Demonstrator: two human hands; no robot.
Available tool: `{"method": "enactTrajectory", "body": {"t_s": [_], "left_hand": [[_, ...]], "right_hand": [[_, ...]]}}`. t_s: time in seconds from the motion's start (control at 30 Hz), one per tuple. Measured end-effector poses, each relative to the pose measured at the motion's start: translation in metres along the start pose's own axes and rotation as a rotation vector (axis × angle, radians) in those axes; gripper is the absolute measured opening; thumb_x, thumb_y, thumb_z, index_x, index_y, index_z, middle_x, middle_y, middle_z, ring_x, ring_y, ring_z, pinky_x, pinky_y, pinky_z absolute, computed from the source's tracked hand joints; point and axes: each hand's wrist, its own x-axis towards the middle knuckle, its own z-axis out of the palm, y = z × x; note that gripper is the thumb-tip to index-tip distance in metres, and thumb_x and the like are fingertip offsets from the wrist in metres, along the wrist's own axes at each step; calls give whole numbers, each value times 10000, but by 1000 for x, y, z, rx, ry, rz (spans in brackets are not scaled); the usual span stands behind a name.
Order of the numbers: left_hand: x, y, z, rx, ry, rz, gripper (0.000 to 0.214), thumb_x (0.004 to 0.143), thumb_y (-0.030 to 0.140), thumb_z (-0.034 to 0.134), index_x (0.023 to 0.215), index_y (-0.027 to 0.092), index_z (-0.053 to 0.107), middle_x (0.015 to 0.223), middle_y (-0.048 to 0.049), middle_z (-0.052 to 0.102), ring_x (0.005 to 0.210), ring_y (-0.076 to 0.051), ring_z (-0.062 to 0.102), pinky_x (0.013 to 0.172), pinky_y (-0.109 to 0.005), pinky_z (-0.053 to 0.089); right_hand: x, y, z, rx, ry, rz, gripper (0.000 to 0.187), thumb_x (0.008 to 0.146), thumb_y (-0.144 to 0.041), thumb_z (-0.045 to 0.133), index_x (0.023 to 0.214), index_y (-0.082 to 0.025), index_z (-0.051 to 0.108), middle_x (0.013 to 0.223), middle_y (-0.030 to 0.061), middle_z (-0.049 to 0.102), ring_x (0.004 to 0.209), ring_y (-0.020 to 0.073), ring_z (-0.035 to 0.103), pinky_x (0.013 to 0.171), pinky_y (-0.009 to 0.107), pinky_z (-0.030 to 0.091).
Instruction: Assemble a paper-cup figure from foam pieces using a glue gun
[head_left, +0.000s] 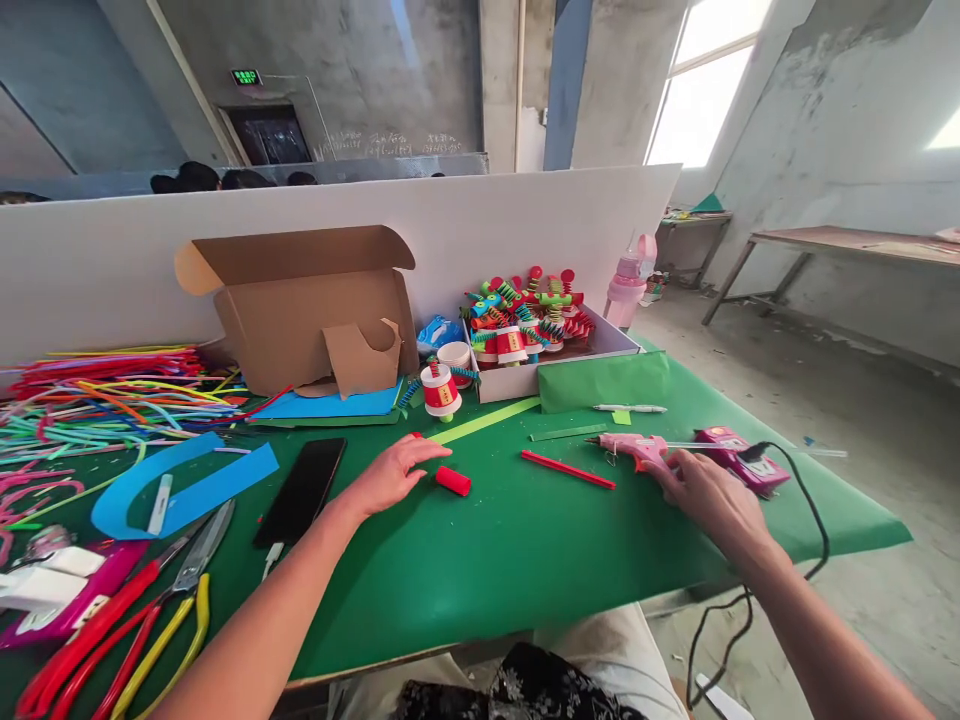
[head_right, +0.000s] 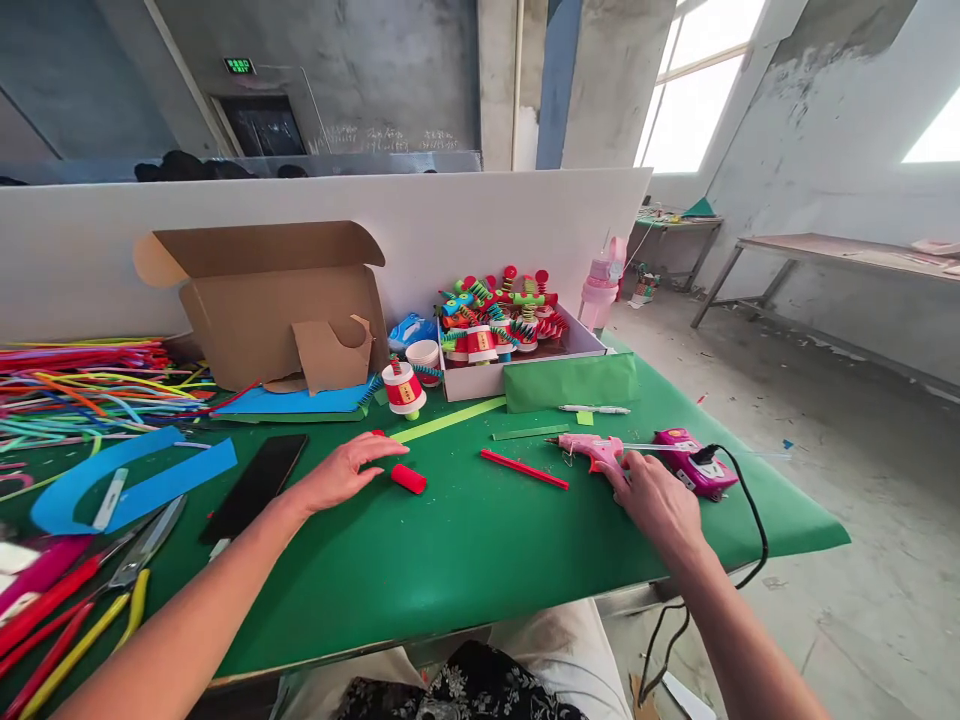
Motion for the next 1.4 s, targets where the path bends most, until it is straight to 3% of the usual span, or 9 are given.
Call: {"method": "enactTrajectory", "body": {"t_s": [0.1, 0.2, 0.4, 0.57, 0.7, 0.83, 1.0, 1.23, 1.4], "left_hand": [[1, -2, 10, -37, -31, 49, 442, 791, 99, 504, 1117, 307, 717, 1167, -37, 727, 1102, -216, 634, 1033, -429, 446], [4, -1, 14, -56, -22, 88, 452, 773, 71, 499, 1093, 293, 728, 1151, -51, 731, 1089, -215, 637, 998, -418, 467], [3, 7, 25, -105, 18, 79, 343, 771, 105, 511, 944, 261, 762, 1019, -53, 763, 974, -206, 672, 902, -376, 507], [11, 22, 6, -299, 256, -149, 127, 772, 266, 617, 781, 238, 741, 779, -27, 752, 747, -185, 668, 737, -311, 519], [43, 27, -45, -599, 613, -270, 176, 649, 341, 729, 727, 188, 693, 593, 8, 650, 520, -111, 526, 536, -237, 428], [83, 22, -78, -749, 785, -286, 311, 496, 320, 766, 744, 156, 677, 613, -16, 662, 480, -88, 484, 494, -234, 402], [111, 12, -74, -736, 840, -292, 281, 500, 343, 730, 696, 162, 643, 583, 7, 630, 463, -75, 468, 484, -224, 392], [114, 6, -59, -718, 889, -328, 225, 491, 232, 753, 683, 168, 655, 570, 32, 616, 504, -83, 498, 481, -196, 381], [117, -1, -60, -866, 825, -339, 224, 532, 231, 728, 728, 165, 645, 593, 12, 612, 514, -85, 503, 502, -207, 411]], "right_hand": [[0, -25, -25, -15, 77, -18, 351, 870, -550, 498, 812, -231, 631, 883, 99, 695, 695, 254, 636, 497, 297, 311], [10, -73, -36, 296, 192, -171, 299, 889, -499, 505, 858, -240, 651, 849, 70, 683, 708, 220, 623, 562, 299, 388], [62, -201, 4, 963, 60, -503, 112, 839, -305, 610, 913, -230, 648, 934, 54, 693, 873, 209, 630, 819, 336, 485], [100, -270, 34, 1121, -130, -590, 317, 790, -287, 691, 1093, -206, 639, 1123, 82, 690, 1060, 231, 634, 933, 381, 486], [111, -287, 45, 1158, -271, -649, 359, 807, -240, 670, 1163, -204, 637, 1182, 108, 680, 1124, 253, 638, 928, 392, 514], [117, -291, 51, 1182, -313, -650, 386, 796, -151, 639, 1177, -216, 650, 1126, 93, 711, 1098, 254, 659, 931, 412, 524], [120, -296, 58, 1274, -339, -598, 327, 778, -110, 637, 1080, -223, 692, 978, 47, 738, 997, 216, 698, 892, 371, 540], [118, -298, 61, 1329, -405, -503, 238, 758, -122, 674, 973, -223, 693, 848, 7, 721, 893, 196, 706, 806, 333, 548], [116, -300, 62, 1402, -487, -423, 187, 749, -142, 695, 917, -220, 675, 765, -16, 701, 808, 181, 705, 755, 315, 551]]}}
